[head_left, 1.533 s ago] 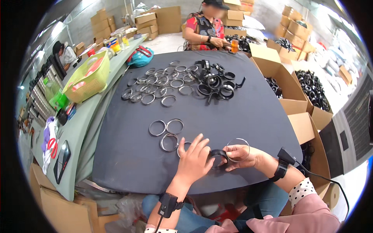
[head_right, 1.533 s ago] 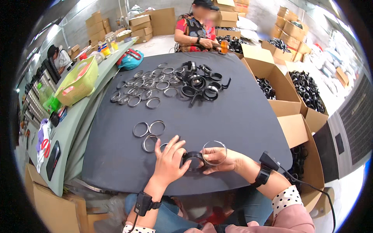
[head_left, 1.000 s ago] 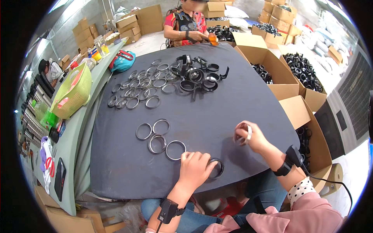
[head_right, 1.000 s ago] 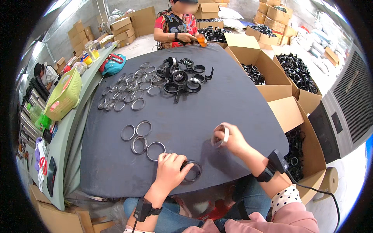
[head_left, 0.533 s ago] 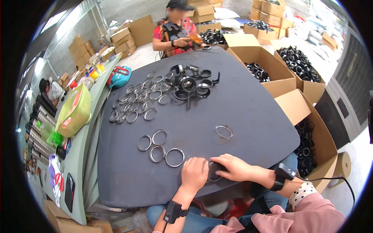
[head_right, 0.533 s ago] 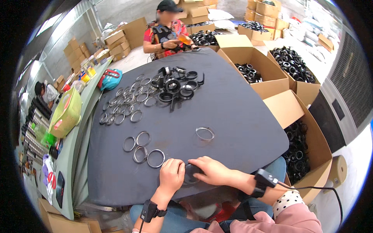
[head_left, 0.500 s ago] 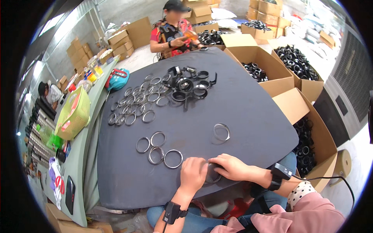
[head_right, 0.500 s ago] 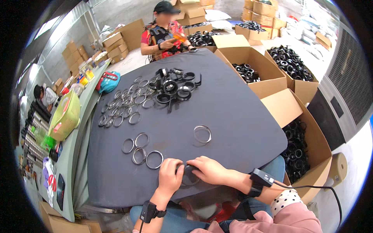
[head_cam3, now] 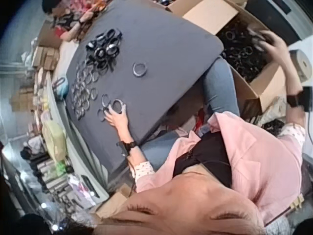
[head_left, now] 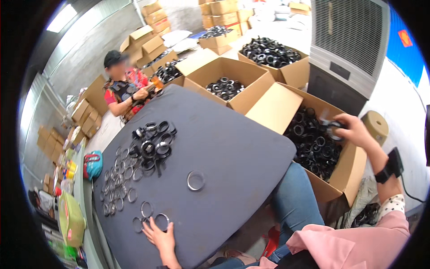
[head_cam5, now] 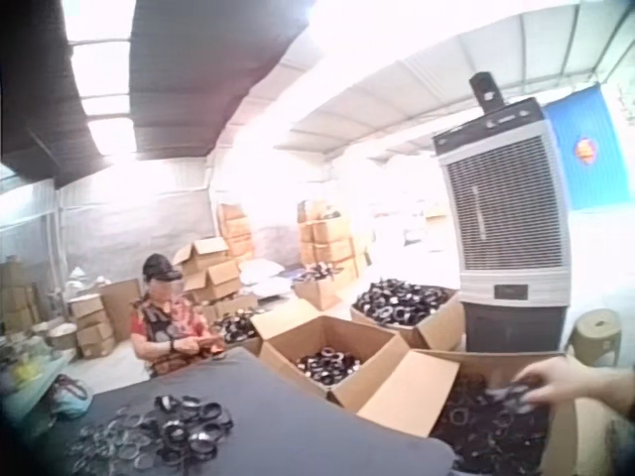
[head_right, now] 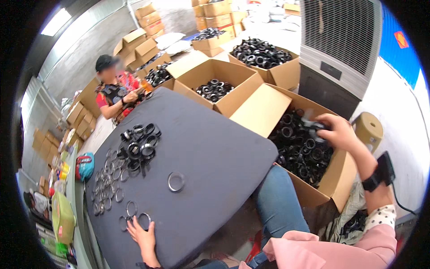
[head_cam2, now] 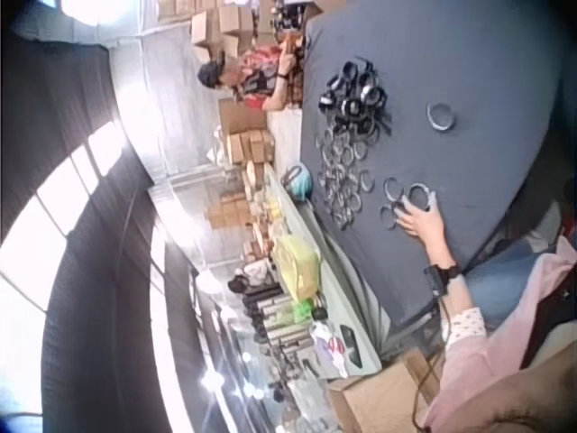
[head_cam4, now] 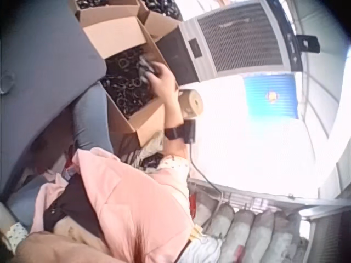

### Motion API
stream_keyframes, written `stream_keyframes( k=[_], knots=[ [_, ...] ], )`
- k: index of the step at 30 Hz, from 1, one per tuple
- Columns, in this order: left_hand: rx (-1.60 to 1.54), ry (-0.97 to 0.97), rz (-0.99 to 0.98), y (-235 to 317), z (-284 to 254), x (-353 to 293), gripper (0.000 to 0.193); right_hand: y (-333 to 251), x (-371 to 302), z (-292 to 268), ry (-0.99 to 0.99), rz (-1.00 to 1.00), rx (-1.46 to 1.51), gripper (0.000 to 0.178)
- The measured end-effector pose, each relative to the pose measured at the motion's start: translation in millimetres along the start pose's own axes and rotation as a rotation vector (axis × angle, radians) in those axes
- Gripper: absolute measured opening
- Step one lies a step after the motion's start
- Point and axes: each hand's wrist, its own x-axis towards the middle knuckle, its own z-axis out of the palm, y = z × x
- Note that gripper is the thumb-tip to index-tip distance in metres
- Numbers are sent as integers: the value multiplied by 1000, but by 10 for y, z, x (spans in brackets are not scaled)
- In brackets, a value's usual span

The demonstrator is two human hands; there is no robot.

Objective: Assembling black plastic rings with metal inner circular bands at a workstation.

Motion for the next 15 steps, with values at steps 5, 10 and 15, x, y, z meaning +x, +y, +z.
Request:
stream_keyframes(
  k=[5,10,15],
  knots=[
    [22,61,210,-238,351,1078,74,1197,-1272,-1116,-46,597,-421,35],
    [102,82,161,-1330,572,2435,64,1878,-2455,-1128,-206,916,-488,39],
    [313,138,81,64,201,1829,66,2467,-3788,-936,-110,1213,-440,48]
  ],
)
